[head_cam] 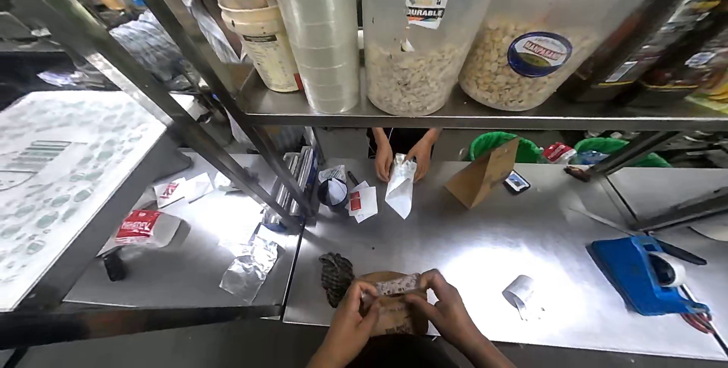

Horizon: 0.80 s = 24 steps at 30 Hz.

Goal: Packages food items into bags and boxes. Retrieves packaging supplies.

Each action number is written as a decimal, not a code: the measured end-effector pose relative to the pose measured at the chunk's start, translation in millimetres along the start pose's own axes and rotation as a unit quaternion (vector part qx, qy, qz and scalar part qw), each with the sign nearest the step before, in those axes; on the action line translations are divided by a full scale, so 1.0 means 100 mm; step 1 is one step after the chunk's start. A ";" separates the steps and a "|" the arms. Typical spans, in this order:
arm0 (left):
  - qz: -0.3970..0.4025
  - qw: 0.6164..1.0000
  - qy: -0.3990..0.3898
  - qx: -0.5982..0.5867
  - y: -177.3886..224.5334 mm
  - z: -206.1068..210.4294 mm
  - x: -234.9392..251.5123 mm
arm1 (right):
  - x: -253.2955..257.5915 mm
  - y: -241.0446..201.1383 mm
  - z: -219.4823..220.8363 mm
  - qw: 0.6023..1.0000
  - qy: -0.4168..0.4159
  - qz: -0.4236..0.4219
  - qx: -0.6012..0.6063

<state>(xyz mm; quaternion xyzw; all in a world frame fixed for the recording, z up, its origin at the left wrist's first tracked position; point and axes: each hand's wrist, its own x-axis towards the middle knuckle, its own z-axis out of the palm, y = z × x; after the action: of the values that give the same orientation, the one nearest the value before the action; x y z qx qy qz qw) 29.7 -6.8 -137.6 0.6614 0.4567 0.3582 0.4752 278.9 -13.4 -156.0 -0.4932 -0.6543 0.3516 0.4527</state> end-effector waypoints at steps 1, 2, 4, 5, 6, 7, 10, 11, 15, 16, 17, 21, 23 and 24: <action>-0.006 1.000 -0.005 -0.008 0.01 0.00 -0.01 | -0.01 -0.02 0.00 0.999 0.005 0.034 0.025; -0.026 0.999 -0.014 -0.012 0.01 -0.01 0.00 | -0.01 -0.04 -0.01 0.996 -0.006 0.074 0.050; -0.066 0.997 -0.030 -0.019 0.01 -0.03 0.00 | 0.01 -0.06 -0.07 0.986 -0.059 0.131 0.080; -0.073 0.996 -0.032 -0.031 0.01 -0.04 0.02 | 0.04 -0.05 -0.11 0.983 -0.089 0.134 0.084; -0.069 0.997 -0.033 -0.032 0.00 -0.05 0.04 | 0.07 -0.04 -0.15 0.984 -0.115 0.113 0.074; -0.058 0.998 -0.035 -0.011 -0.02 -0.06 0.06 | 0.11 -0.02 -0.18 0.987 -0.134 0.078 0.051; -0.029 0.995 -0.070 0.061 0.03 -0.16 0.17 | 0.22 0.00 -0.25 0.987 -0.161 -0.004 0.001; -0.019 0.993 -0.087 0.080 0.07 -0.20 0.21 | 0.23 0.00 -0.24 0.987 -0.162 -0.015 -0.001; 0.005 0.987 -0.139 0.085 0.03 -0.32 0.26 | 0.17 0.03 -0.20 0.987 -0.154 -0.034 -0.007; 0.013 0.987 -0.148 0.061 -0.01 -0.33 0.24 | 0.14 0.03 -0.18 0.988 -0.151 -0.039 -0.006; 0.022 0.988 -0.150 0.039 -0.05 -0.34 0.23 | 0.12 0.02 -0.16 0.988 -0.148 -0.041 -0.002; 0.050 0.989 -0.141 -0.008 -0.15 -0.32 0.23 | 0.08 -0.01 -0.09 0.990 -0.134 -0.017 0.039; 0.060 0.988 -0.137 -0.037 -0.17 -0.31 0.25 | 0.07 0.01 -0.09 0.988 -0.138 -0.006 0.071; 0.066 0.987 -0.140 -0.050 -0.19 -0.32 0.26 | 0.07 0.02 -0.09 0.986 -0.142 -0.003 0.084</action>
<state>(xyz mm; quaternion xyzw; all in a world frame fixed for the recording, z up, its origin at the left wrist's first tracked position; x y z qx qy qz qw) 4.7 29.9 -145.3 0.7092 0.3226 0.3153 0.5418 287.6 -6.1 -152.9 -0.3966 -0.6819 0.4700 0.3960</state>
